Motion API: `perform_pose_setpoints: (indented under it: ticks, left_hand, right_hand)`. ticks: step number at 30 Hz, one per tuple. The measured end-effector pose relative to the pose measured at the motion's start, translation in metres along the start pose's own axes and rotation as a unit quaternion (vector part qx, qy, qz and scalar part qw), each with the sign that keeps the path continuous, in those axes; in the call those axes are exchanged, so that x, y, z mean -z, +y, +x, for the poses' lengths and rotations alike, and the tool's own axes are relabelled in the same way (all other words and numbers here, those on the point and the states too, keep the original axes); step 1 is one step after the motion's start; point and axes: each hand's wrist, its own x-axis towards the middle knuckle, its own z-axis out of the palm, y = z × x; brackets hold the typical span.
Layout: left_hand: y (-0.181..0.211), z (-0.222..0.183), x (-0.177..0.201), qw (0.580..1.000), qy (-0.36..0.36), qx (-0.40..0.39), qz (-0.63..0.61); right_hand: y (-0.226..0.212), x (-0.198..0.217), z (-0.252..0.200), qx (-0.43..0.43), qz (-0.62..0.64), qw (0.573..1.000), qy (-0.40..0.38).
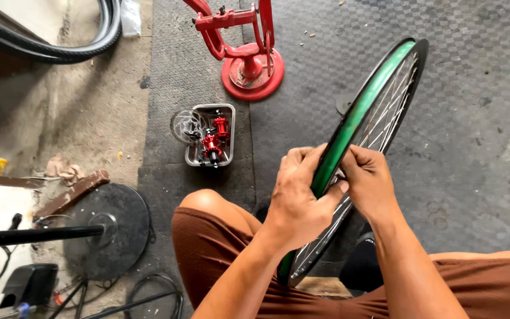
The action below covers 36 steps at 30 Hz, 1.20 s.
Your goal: The person handles a bicycle wheel by hand, threading and tightening small metal components onto the axle/hub assembly.
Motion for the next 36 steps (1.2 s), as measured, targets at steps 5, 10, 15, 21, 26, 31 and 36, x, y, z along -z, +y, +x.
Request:
perform_pose_setpoints:
  ticks: [5,10,15,21,26,31,36]
  left_hand:
    - [-0.001,0.007,-0.004,1.0,0.001,0.001,0.031]
    - [0.011,0.001,-0.001,0.987,-0.024,0.11,-0.118]
    - [0.015,0.001,-0.002,0.999,0.0,0.043,0.016]
    - [0.006,0.001,0.002,0.997,-0.004,-0.075,-0.025]
    - [0.003,-0.001,0.002,0.999,-0.015,0.031,-0.023]
    - [0.005,-0.001,0.001,0.976,-0.024,0.119,-0.182]
    - [0.013,-0.003,0.003,0.999,-0.016,0.039,0.028]
  right_hand:
    - [-0.018,0.002,-0.013,0.007,0.118,0.993,0.006]
    - [-0.033,0.008,-0.026,0.105,0.127,0.98,-0.116]
    - [-0.011,0.002,-0.025,0.127,0.132,0.982,-0.041]
    - [0.007,0.003,-0.027,0.119,0.088,0.988,0.049]
    - [-0.02,0.007,-0.024,0.075,0.038,0.995,-0.045]
    - [-0.04,-0.004,-0.027,0.133,0.025,0.984,-0.118]
    - [-0.016,0.0,-0.021,0.062,0.114,0.991,-0.039]
